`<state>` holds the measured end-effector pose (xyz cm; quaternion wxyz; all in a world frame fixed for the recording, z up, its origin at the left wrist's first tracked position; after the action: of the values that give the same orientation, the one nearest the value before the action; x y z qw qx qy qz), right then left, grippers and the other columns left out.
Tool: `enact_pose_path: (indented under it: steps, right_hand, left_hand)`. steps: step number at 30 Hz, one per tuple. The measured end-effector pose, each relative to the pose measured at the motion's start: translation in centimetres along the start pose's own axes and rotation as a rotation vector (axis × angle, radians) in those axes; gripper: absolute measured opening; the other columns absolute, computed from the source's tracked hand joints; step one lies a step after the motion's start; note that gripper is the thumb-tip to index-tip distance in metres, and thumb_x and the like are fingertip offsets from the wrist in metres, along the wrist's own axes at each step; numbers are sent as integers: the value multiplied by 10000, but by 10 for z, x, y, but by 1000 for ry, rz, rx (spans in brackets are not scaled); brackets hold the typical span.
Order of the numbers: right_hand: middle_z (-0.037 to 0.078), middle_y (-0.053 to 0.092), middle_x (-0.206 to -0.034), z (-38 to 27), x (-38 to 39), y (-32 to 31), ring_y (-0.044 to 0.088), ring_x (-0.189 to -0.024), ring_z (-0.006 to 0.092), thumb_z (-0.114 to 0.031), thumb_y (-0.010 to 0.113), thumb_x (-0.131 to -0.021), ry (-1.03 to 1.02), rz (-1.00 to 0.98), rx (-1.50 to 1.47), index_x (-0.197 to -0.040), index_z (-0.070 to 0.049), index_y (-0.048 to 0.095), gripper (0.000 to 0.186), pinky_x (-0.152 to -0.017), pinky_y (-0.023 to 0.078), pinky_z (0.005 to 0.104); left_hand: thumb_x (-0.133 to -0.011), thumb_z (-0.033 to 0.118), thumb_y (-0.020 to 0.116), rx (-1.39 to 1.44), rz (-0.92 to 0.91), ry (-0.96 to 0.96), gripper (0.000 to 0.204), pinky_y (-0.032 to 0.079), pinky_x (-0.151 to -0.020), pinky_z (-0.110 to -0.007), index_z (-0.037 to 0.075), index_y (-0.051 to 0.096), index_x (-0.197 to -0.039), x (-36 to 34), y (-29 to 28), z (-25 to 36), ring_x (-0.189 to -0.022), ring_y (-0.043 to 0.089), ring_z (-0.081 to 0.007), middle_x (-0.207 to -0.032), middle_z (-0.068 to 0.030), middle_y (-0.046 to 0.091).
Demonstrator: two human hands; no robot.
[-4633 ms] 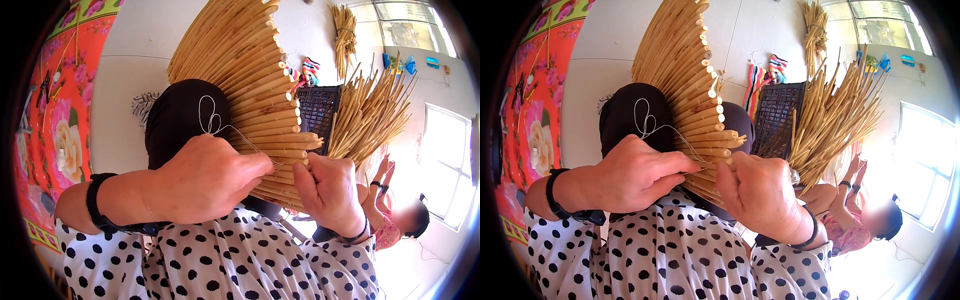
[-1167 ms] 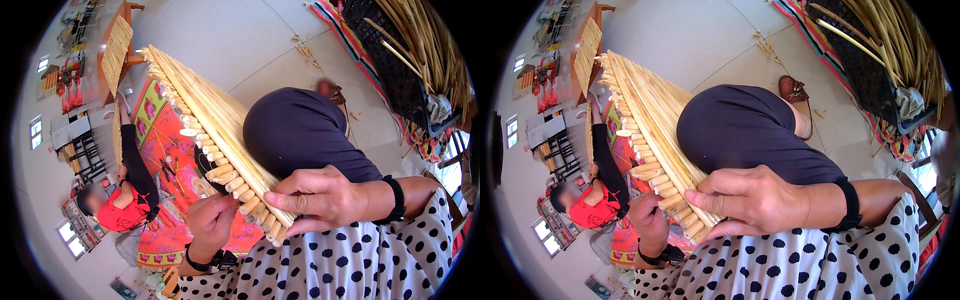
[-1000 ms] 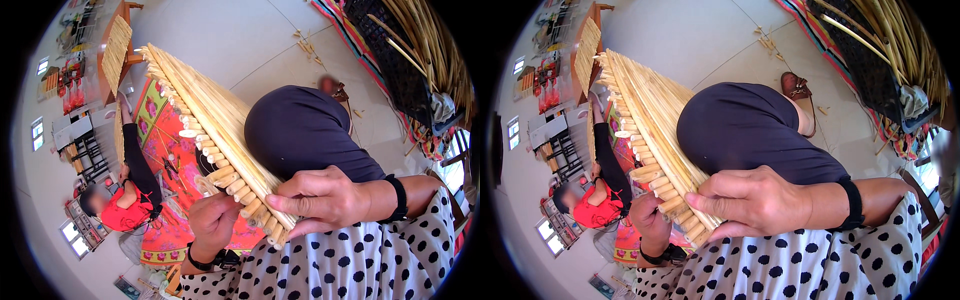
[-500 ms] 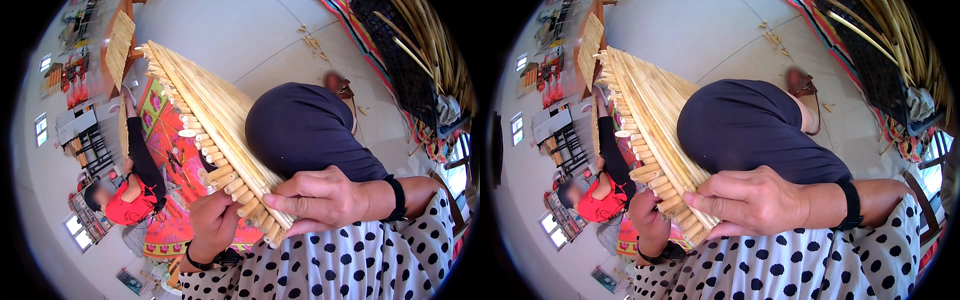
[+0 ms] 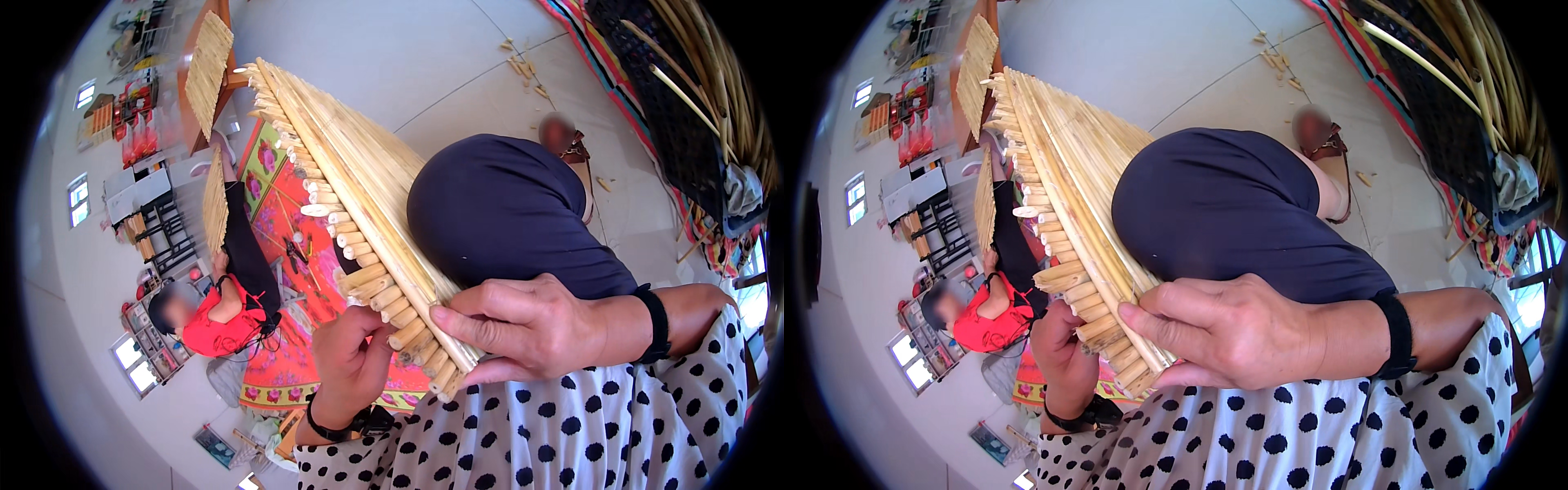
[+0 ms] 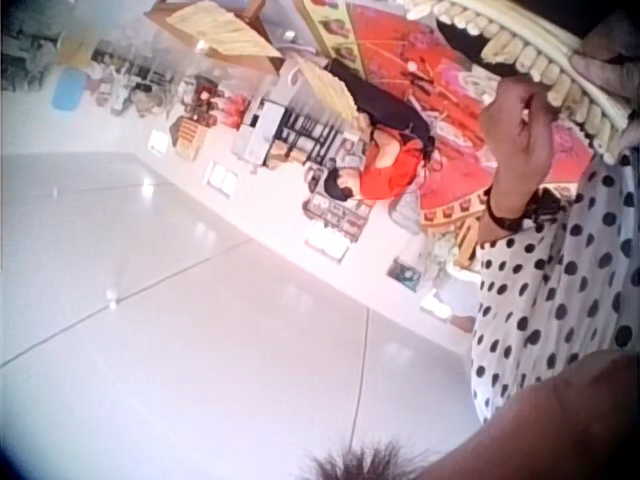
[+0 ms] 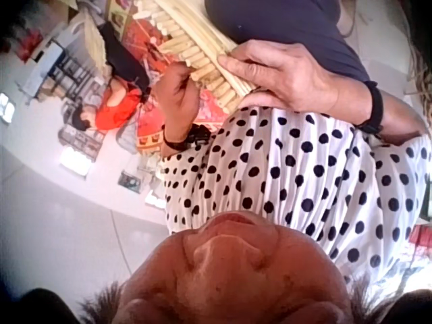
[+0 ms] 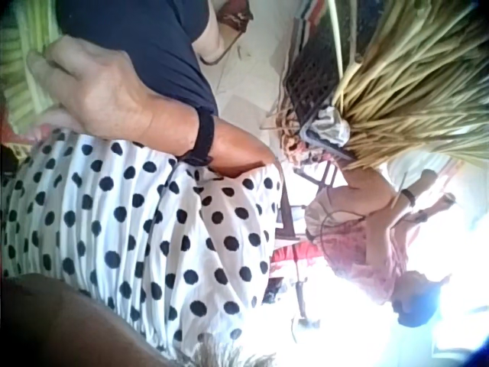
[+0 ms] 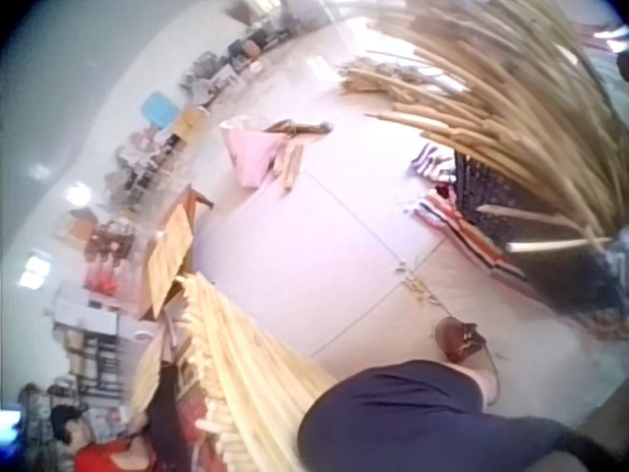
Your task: The person weaves a straw mat by hand, passing a white cord through holes in the reed segments and securing them together.
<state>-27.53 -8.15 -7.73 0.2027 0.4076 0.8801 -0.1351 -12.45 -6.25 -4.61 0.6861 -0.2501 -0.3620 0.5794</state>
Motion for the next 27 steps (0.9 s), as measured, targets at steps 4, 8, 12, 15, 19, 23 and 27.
enact_pose_path:
  steps: [4,8,12,15,19,23,27]
  right_hand:
    - [110,540,-981,-1,1,2,600,-773,214,-283,749,-760,-17,-22,26,-1294,116,496,713,-542,534,298]
    - [111,540,-979,-4,-2,2,594,-766,213,-280,746,-756,-37,-17,39,-1288,128,494,716,-526,526,295]
    - [119,534,-991,-4,0,5,592,-776,216,-263,738,-754,-37,-27,45,-1285,128,498,702,-524,524,301]
    - [127,529,-999,-4,-1,4,592,-786,220,-258,732,-756,-42,-26,48,-1286,128,496,696,-527,525,305]
    - [135,530,-1008,-6,0,3,592,-795,229,-261,728,-760,-41,-27,65,-1285,129,494,694,-535,529,309]
    - [144,537,-1029,-7,1,7,606,-803,246,-256,739,-752,-33,-40,90,-1281,129,496,697,-550,540,315]
    - [153,558,-1014,-14,0,3,635,-799,274,-233,760,-739,-73,26,167,-1277,123,500,696,-579,556,330]
  left_hand:
    - [-778,-86,615,-36,-15,8,143,403,-455,-291,17,518,-802,-6,3,7,-474,563,-201,-620,-98,568]
    - [-800,-125,566,204,90,-292,176,430,-485,-249,8,470,-864,3,0,-8,-547,577,-106,-659,-74,586]
    - [-828,-121,524,326,66,-346,200,441,-624,-210,35,418,-895,1,5,-3,-735,547,-58,-828,-42,560]
    - [-843,-92,483,432,37,-379,200,415,-783,-202,75,383,-889,1,10,0,-856,482,-56,-938,-15,505]
    - [-828,-113,445,362,96,-234,187,387,-678,-217,52,379,-885,1,6,2,-746,412,-73,-838,-25,456]
    - [-786,-122,375,258,76,-107,208,370,-718,-218,44,364,-910,0,6,25,-777,371,-71,-889,-25,408]
    - [-789,-106,446,-10,-15,125,200,408,-592,-284,4,411,-953,-8,3,46,-617,463,-167,-750,-106,477]
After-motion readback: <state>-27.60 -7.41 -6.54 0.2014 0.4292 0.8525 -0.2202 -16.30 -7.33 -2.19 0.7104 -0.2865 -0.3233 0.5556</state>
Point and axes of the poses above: each hand's wrist, its own x-axis away from the middle knuckle, its own y-axis out of the palm, z = x × y, the point moved 10 cm from there along -x, towards the middle knuckle
